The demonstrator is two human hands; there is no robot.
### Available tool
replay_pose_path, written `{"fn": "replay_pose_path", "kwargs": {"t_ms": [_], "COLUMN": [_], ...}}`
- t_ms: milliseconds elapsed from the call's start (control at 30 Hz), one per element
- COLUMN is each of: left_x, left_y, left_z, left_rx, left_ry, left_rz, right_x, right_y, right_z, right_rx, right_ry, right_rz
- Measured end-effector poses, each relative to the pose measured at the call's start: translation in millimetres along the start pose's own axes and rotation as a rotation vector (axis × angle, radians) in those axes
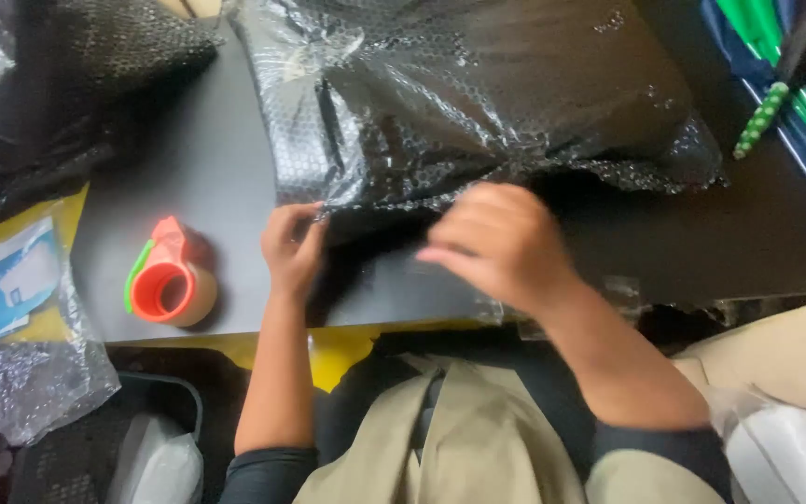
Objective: Unwrapping a package from bubble wrap and dusting a green reusable bag with a handheld duster.
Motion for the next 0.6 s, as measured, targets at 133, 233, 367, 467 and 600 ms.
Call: {"fn": "replay_pose_path", "kwargs": {"t_ms": [133,233,367,467,600], "left_x": [2.6,3.5,2.9,3.7,2.1], "left_y": [-0.9,0.9,-4.5,-7.3,-4.7], "left_z": [-4.1,-22.4,-14.3,-14.1,-22.2], "left_rx": [0.035,0.044,0.111,0.197,0.210], "left_ry": [-0.025,-0.024,-0.011,0.004,-0.005], "left_rz": [0.011,-0.043,-0.067,-0.084,-0.109], "right_x": [-106.8,-169.7,-190.5,-184.3,-183.9], "right_y": [-9.1,0.5,1.3,-3.2,6.9], "right_z": [20.7,42.9,59.6,52.3,42.4], "right_rx": [0.240,0.313,0.306,0.241,0.298], "right_ry": [0.042,0.221,0.317,0.386,0.440], "right_rz": [-0.133,-0.336,-0.361,-0.350,-0.191]}}
Point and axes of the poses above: each hand's wrist, its own y-axis away from the middle knuckle, its own x-axis out of the back of the hand, z = x × y, the point moved 2 cm from there along -y, towards the middle knuckle, and after that the axes turned 15 degrees about z, right-handed, at the moved point
